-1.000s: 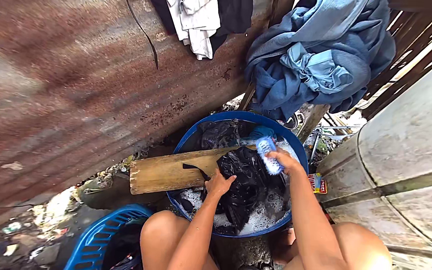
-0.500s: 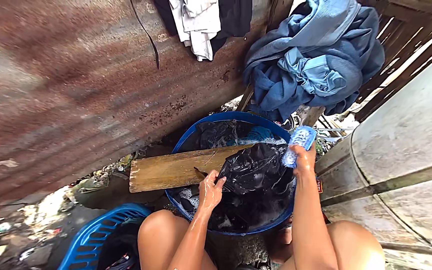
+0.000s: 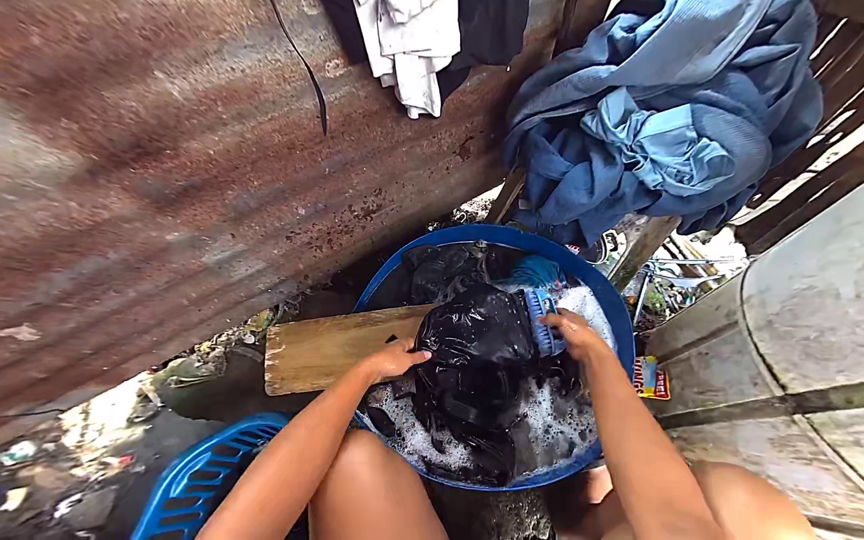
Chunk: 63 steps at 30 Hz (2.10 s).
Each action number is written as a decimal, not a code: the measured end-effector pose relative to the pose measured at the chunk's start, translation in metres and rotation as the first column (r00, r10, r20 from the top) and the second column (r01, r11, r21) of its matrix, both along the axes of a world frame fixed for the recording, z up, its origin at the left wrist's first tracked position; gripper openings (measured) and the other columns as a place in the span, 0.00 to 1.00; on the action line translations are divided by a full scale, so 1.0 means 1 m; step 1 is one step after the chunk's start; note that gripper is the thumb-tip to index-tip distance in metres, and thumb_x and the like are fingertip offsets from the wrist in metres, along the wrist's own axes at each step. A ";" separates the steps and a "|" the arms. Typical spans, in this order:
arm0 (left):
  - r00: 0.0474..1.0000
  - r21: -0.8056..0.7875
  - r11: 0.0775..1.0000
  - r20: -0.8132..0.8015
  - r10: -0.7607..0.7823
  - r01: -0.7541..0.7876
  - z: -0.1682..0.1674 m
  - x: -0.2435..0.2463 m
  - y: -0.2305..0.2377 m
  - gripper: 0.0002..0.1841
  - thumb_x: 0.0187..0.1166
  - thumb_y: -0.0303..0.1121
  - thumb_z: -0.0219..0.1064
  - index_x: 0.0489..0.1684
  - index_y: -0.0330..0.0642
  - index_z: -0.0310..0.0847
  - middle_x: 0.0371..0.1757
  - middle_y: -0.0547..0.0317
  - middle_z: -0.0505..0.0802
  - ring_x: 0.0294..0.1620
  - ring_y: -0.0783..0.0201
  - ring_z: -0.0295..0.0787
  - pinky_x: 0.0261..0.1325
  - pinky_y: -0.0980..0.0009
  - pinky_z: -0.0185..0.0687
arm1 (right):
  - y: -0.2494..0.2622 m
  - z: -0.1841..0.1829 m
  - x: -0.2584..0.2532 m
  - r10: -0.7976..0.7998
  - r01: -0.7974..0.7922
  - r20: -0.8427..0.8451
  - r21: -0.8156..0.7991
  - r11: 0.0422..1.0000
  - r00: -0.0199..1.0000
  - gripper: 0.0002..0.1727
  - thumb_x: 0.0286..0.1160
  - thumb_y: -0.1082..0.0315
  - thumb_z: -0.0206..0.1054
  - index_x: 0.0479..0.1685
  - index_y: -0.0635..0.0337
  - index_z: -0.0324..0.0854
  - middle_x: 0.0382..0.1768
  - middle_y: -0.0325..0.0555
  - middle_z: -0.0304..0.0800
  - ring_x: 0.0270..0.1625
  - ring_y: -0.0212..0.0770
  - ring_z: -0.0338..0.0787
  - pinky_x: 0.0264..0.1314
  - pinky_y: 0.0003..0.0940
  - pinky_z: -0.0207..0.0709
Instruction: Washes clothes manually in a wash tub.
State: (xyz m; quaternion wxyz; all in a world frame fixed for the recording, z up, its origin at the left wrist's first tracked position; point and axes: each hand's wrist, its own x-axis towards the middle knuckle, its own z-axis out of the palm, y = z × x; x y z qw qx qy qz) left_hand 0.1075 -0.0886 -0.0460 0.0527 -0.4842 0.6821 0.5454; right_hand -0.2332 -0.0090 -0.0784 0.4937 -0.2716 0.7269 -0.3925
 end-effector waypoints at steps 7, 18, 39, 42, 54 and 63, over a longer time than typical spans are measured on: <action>0.999 -0.024 0.999 -0.012 -0.035 0.035 -0.011 0.002 -0.004 0.23 0.94 0.40 0.52 0.77 0.32 0.74 0.76 0.36 0.81 0.80 0.48 0.75 0.84 0.50 0.63 | -0.019 0.059 0.037 -0.097 0.080 -0.544 -0.055 0.995 0.833 0.41 0.70 0.61 0.79 0.78 0.76 0.66 0.63 0.79 0.83 0.67 0.75 0.84 0.70 0.73 0.74; 0.937 -0.102 0.957 0.254 -0.240 0.273 -0.021 -0.025 -0.013 0.27 0.95 0.47 0.47 0.79 0.34 0.74 0.79 0.34 0.79 0.85 0.40 0.69 0.86 0.38 0.54 | -0.041 0.022 0.178 0.586 -0.548 -0.671 0.308 0.777 0.454 0.38 0.86 0.55 0.63 0.90 0.64 0.58 0.79 0.72 0.72 0.80 0.70 0.76 0.73 0.62 0.76; 0.942 -0.604 0.785 0.162 0.293 -0.141 -0.080 -0.073 0.061 0.22 0.88 0.34 0.49 0.70 0.29 0.81 0.70 0.33 0.86 0.79 0.33 0.71 0.82 0.35 0.47 | -0.035 0.026 0.120 0.475 -0.408 -0.701 0.280 0.869 0.531 0.38 0.82 0.54 0.67 0.87 0.67 0.62 0.75 0.75 0.75 0.76 0.73 0.79 0.69 0.67 0.77; 0.945 -0.625 0.747 0.045 0.323 -0.225 -0.086 -0.068 0.060 0.24 0.91 0.38 0.48 0.66 0.27 0.83 0.65 0.30 0.89 0.76 0.30 0.74 0.80 0.32 0.48 | -0.041 0.025 0.041 0.364 -0.198 -0.689 0.311 0.930 0.626 0.40 0.80 0.55 0.69 0.86 0.68 0.62 0.74 0.79 0.76 0.73 0.79 0.80 0.66 0.76 0.75; 0.748 -0.082 0.791 -0.398 0.531 -0.606 -0.045 -0.111 0.048 0.31 0.87 0.37 0.64 0.84 0.28 0.62 0.77 0.31 0.79 0.81 0.46 0.74 0.84 0.52 0.66 | 0.037 -0.004 0.037 -0.075 0.120 -0.310 0.128 0.985 0.948 0.38 0.79 0.55 0.72 0.80 0.71 0.65 0.66 0.74 0.83 0.71 0.68 0.83 0.76 0.65 0.72; 0.573 -0.355 0.602 -0.791 0.214 -0.715 0.047 -0.079 0.097 0.14 0.80 0.27 0.65 0.55 0.22 0.79 0.45 0.55 0.91 0.49 0.81 0.86 0.61 0.79 0.80 | 0.071 0.094 0.001 -0.557 0.504 0.023 -0.455 0.734 0.830 0.25 0.77 0.64 0.72 0.67 0.67 0.70 0.47 0.51 0.82 0.42 0.37 0.84 0.47 0.37 0.82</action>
